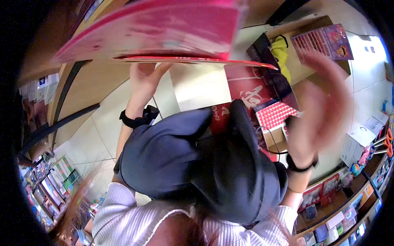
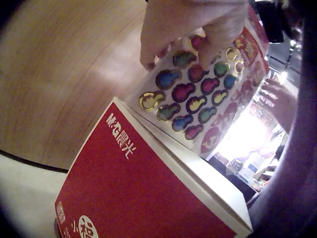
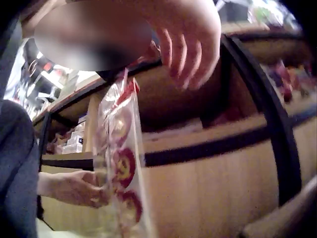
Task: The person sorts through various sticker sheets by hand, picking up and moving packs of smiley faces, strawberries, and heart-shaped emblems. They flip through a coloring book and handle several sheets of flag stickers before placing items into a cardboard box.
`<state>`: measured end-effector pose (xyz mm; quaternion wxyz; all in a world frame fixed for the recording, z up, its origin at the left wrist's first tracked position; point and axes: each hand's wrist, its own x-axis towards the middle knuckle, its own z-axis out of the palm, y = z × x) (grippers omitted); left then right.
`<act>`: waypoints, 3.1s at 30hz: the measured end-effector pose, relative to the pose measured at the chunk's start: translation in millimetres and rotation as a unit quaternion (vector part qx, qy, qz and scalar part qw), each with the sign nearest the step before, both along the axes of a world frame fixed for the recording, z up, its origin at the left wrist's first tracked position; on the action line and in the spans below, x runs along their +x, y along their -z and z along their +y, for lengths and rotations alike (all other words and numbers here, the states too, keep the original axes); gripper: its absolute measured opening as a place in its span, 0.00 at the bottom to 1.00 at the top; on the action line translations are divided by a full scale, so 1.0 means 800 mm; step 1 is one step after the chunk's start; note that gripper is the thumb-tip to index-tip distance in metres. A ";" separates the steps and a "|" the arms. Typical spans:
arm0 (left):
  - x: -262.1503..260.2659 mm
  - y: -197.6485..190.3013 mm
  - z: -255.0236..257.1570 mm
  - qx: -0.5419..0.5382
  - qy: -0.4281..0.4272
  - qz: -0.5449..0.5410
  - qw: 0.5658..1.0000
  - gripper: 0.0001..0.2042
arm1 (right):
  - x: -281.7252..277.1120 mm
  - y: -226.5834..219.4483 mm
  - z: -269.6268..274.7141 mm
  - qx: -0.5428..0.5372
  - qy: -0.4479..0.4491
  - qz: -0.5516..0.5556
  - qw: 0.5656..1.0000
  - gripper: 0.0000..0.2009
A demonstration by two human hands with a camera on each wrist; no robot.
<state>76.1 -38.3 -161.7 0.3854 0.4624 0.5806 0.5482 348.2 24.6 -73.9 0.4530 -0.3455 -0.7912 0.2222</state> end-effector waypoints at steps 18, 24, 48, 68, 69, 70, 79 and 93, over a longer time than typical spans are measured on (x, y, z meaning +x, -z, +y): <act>-0.013 0.017 0.010 0.157 0.068 -0.046 0.984 0.12 | -0.071 0.084 0.006 -0.205 -0.214 -0.008 0.955 0.22; -0.039 0.026 0.018 0.223 0.171 0.010 0.960 0.07 | -0.069 0.092 0.013 -0.009 -0.207 -0.078 0.975 0.20; -0.007 -0.006 0.000 0.077 -0.044 0.017 0.996 0.23 | -0.082 0.075 0.010 -0.338 -0.095 0.094 0.931 0.06; -0.004 0.005 -0.016 0.101 -0.027 -0.026 0.994 0.21 | -0.082 0.100 0.000 -0.272 -0.081 0.111 0.952 0.07; -0.007 0.007 -0.018 0.086 0.003 -0.027 0.996 0.23 | -0.080 0.095 0.002 -0.237 -0.099 0.047 0.965 0.07; -0.002 0.005 -0.018 0.108 -0.019 -0.034 0.993 0.17 | -0.080 0.087 0.007 -0.197 -0.129 0.041 0.971 0.09; -0.005 -0.017 -0.021 0.114 0.021 0.071 0.991 0.12 | -0.058 0.014 0.015 -0.214 -0.281 0.213 0.911 0.18; -0.010 -0.025 -0.019 0.196 0.088 0.127 0.968 0.12 | -0.055 -0.049 -0.010 -0.317 -0.233 -0.131 0.910 0.20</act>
